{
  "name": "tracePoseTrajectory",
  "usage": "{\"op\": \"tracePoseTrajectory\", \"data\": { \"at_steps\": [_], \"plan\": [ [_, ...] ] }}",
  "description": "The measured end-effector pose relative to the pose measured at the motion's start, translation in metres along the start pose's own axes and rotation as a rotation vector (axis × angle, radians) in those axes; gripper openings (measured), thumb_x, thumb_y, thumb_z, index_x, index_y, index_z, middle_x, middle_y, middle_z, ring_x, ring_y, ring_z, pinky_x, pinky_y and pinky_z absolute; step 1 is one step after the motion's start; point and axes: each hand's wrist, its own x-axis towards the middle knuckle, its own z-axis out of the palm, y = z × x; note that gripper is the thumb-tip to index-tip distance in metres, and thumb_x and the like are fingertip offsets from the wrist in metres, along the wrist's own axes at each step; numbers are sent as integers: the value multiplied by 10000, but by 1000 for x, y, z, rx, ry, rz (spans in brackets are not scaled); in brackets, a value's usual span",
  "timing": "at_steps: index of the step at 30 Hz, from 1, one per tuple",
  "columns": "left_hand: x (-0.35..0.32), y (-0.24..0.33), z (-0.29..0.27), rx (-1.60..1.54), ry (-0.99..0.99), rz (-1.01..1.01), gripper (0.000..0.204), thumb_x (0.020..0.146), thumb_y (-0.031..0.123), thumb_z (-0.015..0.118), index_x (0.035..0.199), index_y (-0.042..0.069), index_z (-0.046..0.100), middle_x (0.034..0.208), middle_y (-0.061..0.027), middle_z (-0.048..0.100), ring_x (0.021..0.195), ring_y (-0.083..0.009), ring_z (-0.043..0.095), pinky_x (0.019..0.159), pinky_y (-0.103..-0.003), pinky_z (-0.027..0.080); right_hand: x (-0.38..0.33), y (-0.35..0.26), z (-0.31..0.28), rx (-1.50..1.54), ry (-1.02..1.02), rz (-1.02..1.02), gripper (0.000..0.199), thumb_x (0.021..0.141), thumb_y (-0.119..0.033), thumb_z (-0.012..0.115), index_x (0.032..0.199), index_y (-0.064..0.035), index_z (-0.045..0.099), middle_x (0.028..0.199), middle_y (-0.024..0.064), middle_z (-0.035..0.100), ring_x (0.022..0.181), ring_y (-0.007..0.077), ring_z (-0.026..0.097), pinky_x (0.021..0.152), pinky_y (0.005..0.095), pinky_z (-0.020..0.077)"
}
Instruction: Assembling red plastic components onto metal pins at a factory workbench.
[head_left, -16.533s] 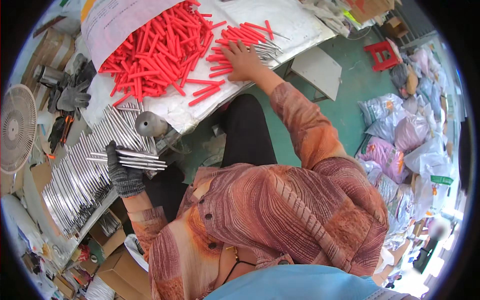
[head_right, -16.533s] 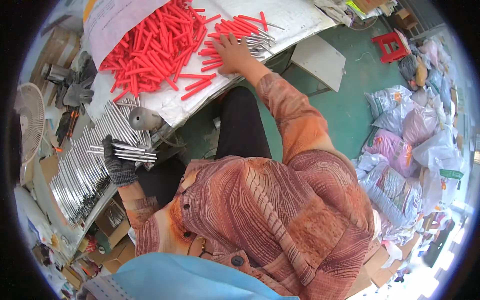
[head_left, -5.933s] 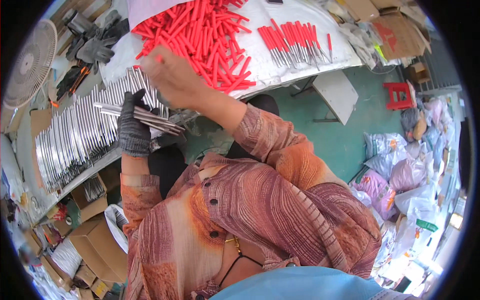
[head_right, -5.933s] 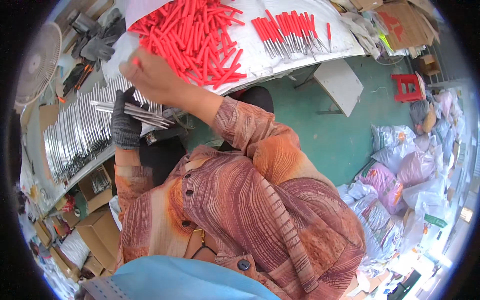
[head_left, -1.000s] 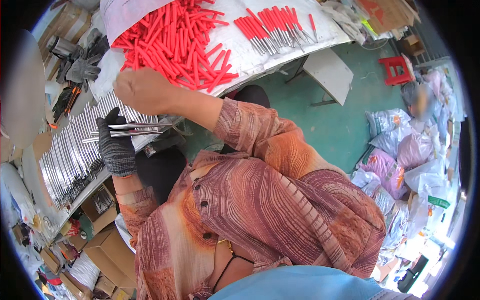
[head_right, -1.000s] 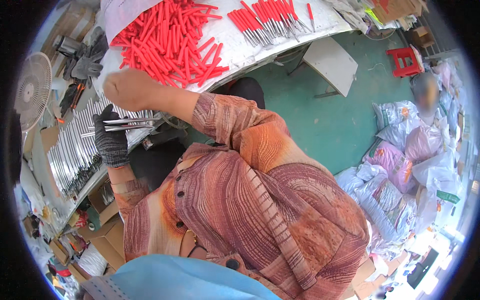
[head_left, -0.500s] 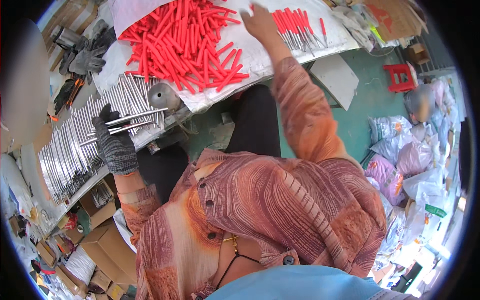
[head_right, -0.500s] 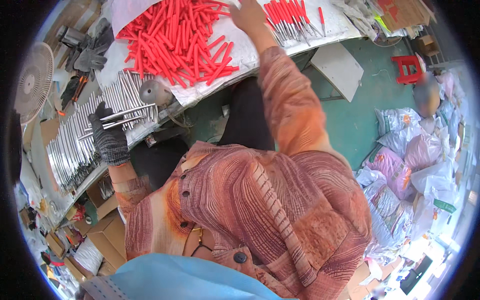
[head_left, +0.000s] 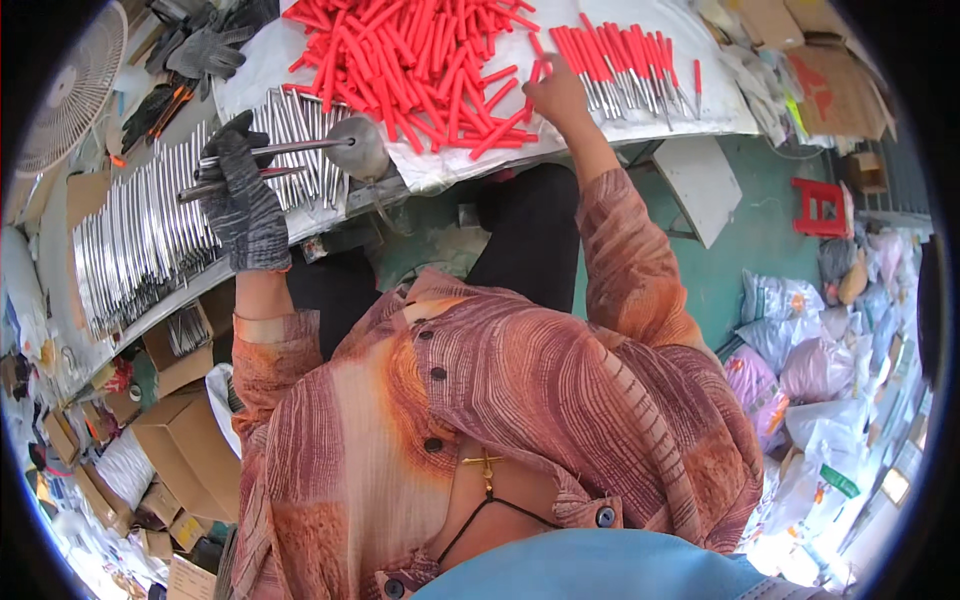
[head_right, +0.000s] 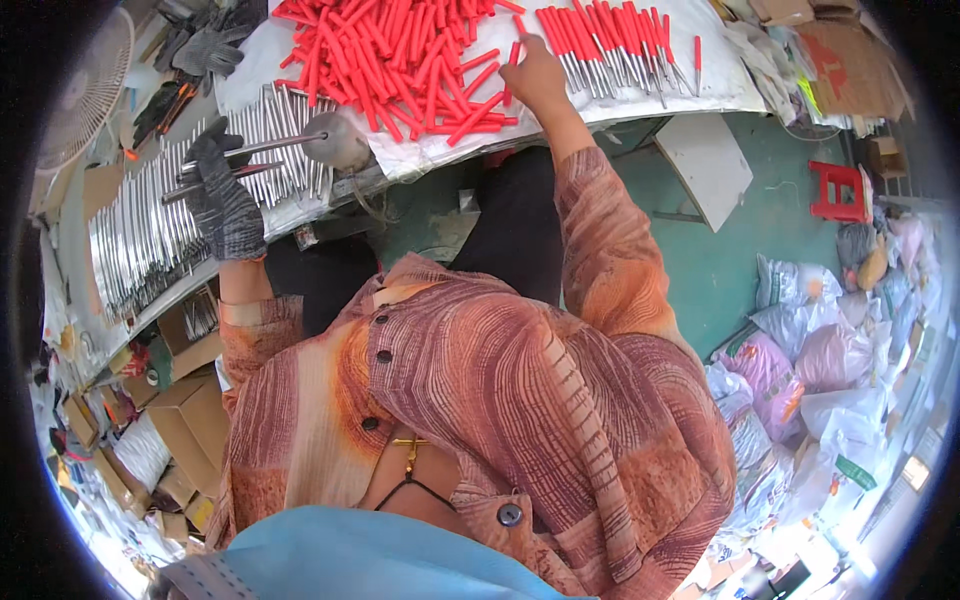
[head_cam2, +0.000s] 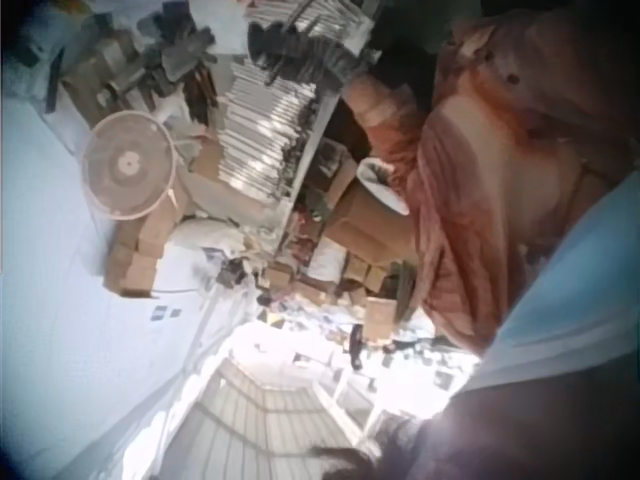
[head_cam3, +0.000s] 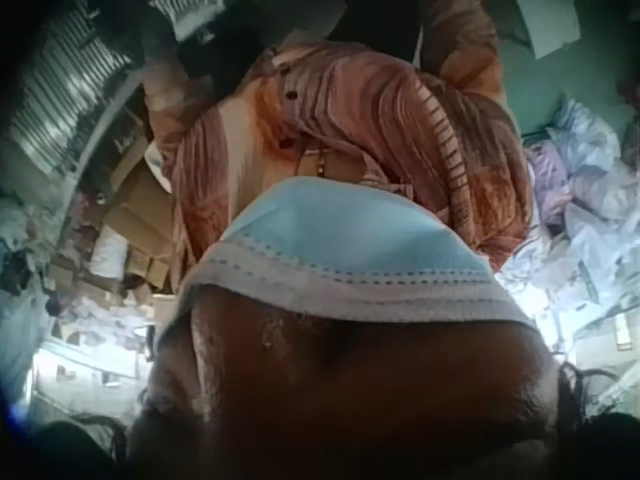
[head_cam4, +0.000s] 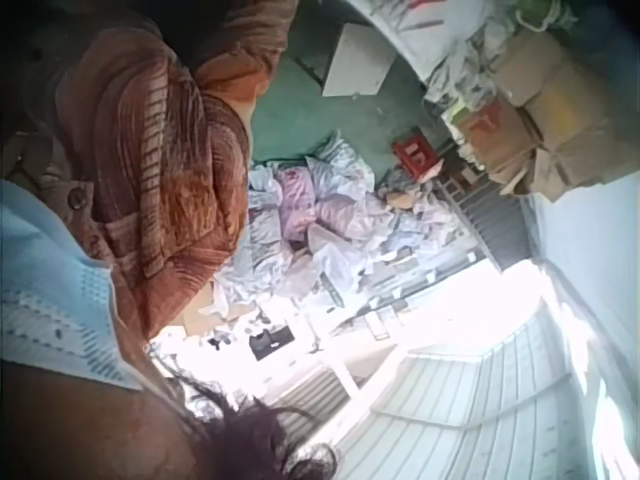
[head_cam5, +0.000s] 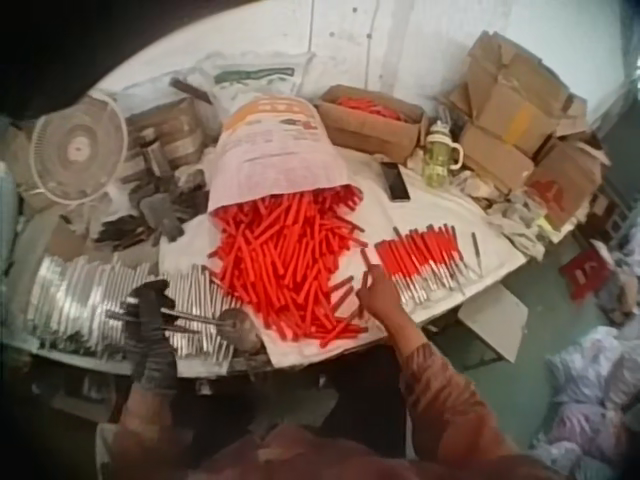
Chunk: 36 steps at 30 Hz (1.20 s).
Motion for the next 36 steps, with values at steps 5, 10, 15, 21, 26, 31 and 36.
{"op": "tracePoseTrajectory", "data": {
  "at_steps": [5,10,15,21,26,31,36],
  "plan": [
    [-3,4,5,17,-158,100,258,911,239,506,1016,20,594,861,-40,604,754,-104,554,669,-243,461,-30,-90,-29,962,71,-147,416,813,-141,621,1161,-15,430,907,92,582,786,181,607,632,289,512],
    [-12,-13,19,-129,-345,21,228,871,79,552,1092,27,568,1046,-59,604,909,-104,553,814,-249,439,-68,-174,-44,1548,-150,-103,476,801,-153,663,1179,-40,395,986,82,544,849,177,592,620,310,530],
    [-18,-7,24,-18,-361,-87,226,872,80,547,1088,21,578,1022,-64,614,914,-106,561,825,-243,436,-76,-187,-29,1349,-274,-259,287,860,-76,546,1131,4,494,858,70,608,669,145,589,584,255,485],
    [-20,-14,21,-136,-338,-141,256,880,108,546,1123,30,573,978,-33,617,873,-83,549,788,-232,434,-90,-185,-43,696,-503,-411,317,846,-236,613,1090,-34,591,780,20,607,641,71,516,565,227,428],
    [-20,-9,23,-163,-351,-168,259,882,122,549,1123,30,570,960,-29,615,859,-82,543,760,-234,438,-87,-188,-45,519,-336,-598,296,816,-273,636,1007,-47,639,656,69,593,587,94,541,563,235,440],
    [-20,-7,20,-11,-356,-29,244,883,134,547,1099,24,579,940,-38,621,838,-90,558,743,-240,450,-81,-205,-56,301,-337,-687,267,819,-249,637,992,-47,649,662,48,605,578,90,520,537,234,420],
    [-19,-5,21,-66,-362,-99,231,858,123,580,1072,41,608,959,-63,631,871,-103,572,788,-251,450,-78,-214,-71,138,-390,-757,240,829,-211,633,1001,-44,648,607,-1,553,552,51,455,494,220,379]
  ]
}}
